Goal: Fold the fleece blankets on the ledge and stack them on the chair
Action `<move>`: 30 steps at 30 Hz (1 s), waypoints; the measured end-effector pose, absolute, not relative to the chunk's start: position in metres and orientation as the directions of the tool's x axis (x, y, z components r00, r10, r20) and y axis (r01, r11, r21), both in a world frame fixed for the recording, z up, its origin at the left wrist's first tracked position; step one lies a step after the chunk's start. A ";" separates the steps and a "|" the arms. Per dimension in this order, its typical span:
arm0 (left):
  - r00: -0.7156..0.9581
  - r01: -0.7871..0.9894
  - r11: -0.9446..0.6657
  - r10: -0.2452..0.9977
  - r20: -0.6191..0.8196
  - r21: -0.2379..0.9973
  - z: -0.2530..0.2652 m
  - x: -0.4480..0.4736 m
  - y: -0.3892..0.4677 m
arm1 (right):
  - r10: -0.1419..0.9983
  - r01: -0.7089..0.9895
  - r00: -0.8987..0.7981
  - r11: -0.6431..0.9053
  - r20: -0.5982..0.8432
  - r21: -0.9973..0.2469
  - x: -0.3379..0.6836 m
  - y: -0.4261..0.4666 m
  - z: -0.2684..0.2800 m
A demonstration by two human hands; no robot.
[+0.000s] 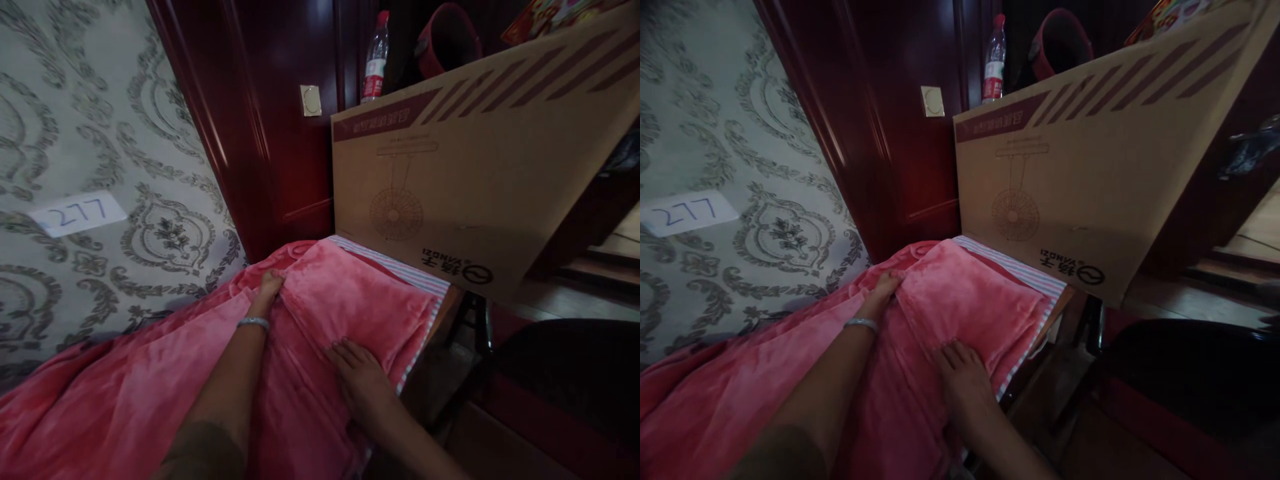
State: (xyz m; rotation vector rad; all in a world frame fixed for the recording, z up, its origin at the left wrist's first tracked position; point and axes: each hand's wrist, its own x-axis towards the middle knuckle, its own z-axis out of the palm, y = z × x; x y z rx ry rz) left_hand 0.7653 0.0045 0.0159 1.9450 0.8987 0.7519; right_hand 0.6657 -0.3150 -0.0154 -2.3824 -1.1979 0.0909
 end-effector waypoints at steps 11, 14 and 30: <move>0.607 0.600 -0.555 0.785 0.123 0.577 0.040 0.758 -0.007 | 0.759 0.733 0.633 -0.526 0.150 -0.431 0.663 -0.316 -0.018; 0.664 0.553 -0.683 0.707 0.244 0.477 0.053 0.753 -0.029 | 0.759 0.731 0.634 -0.524 0.150 -0.437 0.664 -0.317 -0.013; 0.869 0.455 -0.887 0.462 0.178 0.079 0.011 0.738 -0.064 | 0.689 0.760 0.645 -0.535 0.329 -0.369 0.741 -0.295 0.087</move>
